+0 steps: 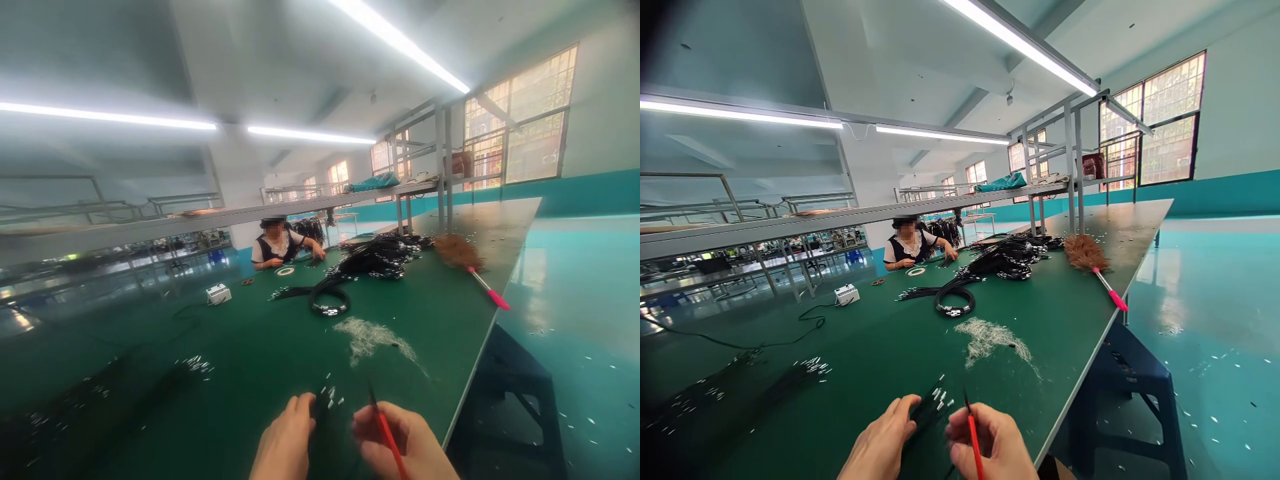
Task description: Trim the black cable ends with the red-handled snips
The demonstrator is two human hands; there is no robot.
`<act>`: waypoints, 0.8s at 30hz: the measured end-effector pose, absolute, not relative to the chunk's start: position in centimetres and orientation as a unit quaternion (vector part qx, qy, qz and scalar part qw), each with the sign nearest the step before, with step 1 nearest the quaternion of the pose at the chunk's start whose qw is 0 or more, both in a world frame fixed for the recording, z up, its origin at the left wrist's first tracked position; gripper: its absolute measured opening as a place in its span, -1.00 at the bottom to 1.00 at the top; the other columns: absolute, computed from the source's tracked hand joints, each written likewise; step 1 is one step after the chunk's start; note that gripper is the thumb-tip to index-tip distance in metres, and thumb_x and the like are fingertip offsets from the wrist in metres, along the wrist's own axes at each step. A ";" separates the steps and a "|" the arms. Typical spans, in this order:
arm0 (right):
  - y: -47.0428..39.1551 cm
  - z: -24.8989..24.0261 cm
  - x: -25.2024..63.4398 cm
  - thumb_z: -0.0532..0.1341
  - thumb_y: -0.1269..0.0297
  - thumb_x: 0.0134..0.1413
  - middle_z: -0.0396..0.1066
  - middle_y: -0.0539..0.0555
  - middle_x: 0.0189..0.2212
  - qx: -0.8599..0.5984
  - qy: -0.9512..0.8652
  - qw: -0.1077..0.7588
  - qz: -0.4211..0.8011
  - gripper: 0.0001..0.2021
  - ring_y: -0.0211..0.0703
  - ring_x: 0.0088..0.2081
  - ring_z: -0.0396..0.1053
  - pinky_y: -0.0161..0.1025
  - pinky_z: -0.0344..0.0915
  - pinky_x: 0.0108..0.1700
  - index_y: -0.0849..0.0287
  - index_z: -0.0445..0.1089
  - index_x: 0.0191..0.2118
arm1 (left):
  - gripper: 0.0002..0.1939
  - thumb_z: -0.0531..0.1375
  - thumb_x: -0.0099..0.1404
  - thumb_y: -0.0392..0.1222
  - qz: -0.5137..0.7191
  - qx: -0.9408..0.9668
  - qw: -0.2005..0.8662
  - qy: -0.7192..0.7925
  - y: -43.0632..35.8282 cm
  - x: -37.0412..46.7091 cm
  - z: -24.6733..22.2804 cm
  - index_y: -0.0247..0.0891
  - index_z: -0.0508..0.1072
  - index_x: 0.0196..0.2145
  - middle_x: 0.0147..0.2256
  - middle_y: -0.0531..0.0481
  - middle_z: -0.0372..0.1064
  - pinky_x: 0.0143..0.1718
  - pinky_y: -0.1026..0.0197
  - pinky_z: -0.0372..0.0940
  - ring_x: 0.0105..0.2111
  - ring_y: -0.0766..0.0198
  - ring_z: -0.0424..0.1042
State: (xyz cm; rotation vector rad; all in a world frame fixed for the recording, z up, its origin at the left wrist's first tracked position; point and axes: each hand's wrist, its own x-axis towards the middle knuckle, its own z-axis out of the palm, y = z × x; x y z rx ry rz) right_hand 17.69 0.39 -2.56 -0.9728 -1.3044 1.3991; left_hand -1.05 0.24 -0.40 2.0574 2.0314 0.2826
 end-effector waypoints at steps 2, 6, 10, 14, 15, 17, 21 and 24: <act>0.7 -2.1 17.0 0.27 0.34 -0.31 0.49 0.05 -0.47 -0.420 -0.547 0.473 0.549 -0.82 -0.09 -0.36 0.45 -0.25 0.30 -0.29 0.23 0.43 -0.42 | -0.59 -0.06 0.27 -0.43 0.105 0.717 0.140 0.675 -0.1 -0.8 0.3 -0.12 0.30 0.00 -0.11 -0.07 0.42 -0.28 0.28 0.21 -0.18 0.20 0.45; 1.6 -2.3 15.6 0.27 0.33 -0.28 0.44 0.01 -0.52 -0.457 -0.531 0.483 0.525 -0.85 -0.18 -0.46 0.38 -0.28 0.25 -0.39 0.22 0.37 -0.44 | -0.69 -0.03 0.23 -0.43 0.126 0.717 0.169 0.665 -0.7 -0.8 1.6 -0.09 0.31 -0.17 -0.28 0.05 0.44 -0.37 0.33 0.17 -0.31 0.26 0.43; 2.0 -2.5 14.6 0.33 0.25 -0.30 0.37 -0.06 -0.61 -0.418 -0.448 0.538 0.579 -0.79 -0.29 -0.59 0.26 -0.34 0.14 -0.54 0.19 0.30 -0.51 | -0.70 0.00 0.18 -0.44 0.126 0.725 0.194 0.649 -1.0 -0.9 2.1 -0.09 0.31 -0.23 -0.34 0.09 0.42 -0.41 0.34 0.14 -0.37 0.28 0.40; 1.4 -1.6 14.6 0.36 0.23 -0.30 0.33 -0.09 -0.65 -0.397 -0.440 0.562 0.577 -0.76 -0.33 -0.60 0.21 -0.34 0.17 -0.49 0.18 0.28 -0.56 | -0.73 0.05 0.13 -0.44 0.134 0.733 0.234 0.624 -1.1 -0.6 2.2 -0.12 0.34 -0.26 -0.36 0.06 0.42 -0.42 0.32 0.13 -0.38 0.25 0.37; 1.2 -1.4 14.6 0.35 0.22 -0.28 0.30 -0.11 -0.66 -0.397 -0.446 0.561 0.573 -0.76 -0.34 -0.60 0.19 -0.35 0.15 -0.49 0.19 0.28 -0.56 | -0.77 0.06 0.15 -0.41 0.149 0.739 0.241 0.611 -1.1 -0.4 2.3 -0.14 0.36 -0.27 -0.34 0.04 0.43 -0.41 0.31 0.14 -0.37 0.24 0.37; 0.9 -0.8 14.8 0.34 0.22 -0.27 0.30 -0.10 -0.64 -0.394 -0.466 0.550 0.571 -0.77 -0.33 -0.58 0.19 -0.35 0.15 -0.47 0.19 0.28 -0.56 | -0.86 0.06 0.21 -0.31 0.196 0.746 0.253 0.585 -1.1 -0.2 2.3 -0.18 0.39 -0.30 -0.32 -0.01 0.43 -0.40 0.31 0.16 -0.38 0.23 0.35; 0.5 -0.4 14.7 0.30 0.22 -0.27 0.35 -0.05 -0.58 -0.411 -0.488 0.549 0.541 -0.79 -0.24 -0.50 0.28 -0.31 0.21 -0.39 0.17 0.27 -0.53 | -0.82 0.06 0.27 -0.15 0.300 0.716 0.269 0.570 -1.1 0.5 2.0 -0.21 0.44 -0.36 -0.38 -0.04 0.46 -0.40 0.30 0.20 -0.41 0.21 0.37; 0.3 -0.6 14.5 0.23 0.17 -0.22 0.34 -0.03 -0.57 -0.439 -0.537 0.543 0.473 -0.81 -0.20 -0.51 0.30 -0.28 0.23 -0.40 0.13 0.23 -0.52 | -0.80 0.10 0.26 -0.11 0.337 0.708 0.259 0.564 -1.5 0.9 1.8 -0.20 0.50 -0.32 -0.37 -0.06 0.49 -0.40 0.29 0.24 -0.41 0.19 0.42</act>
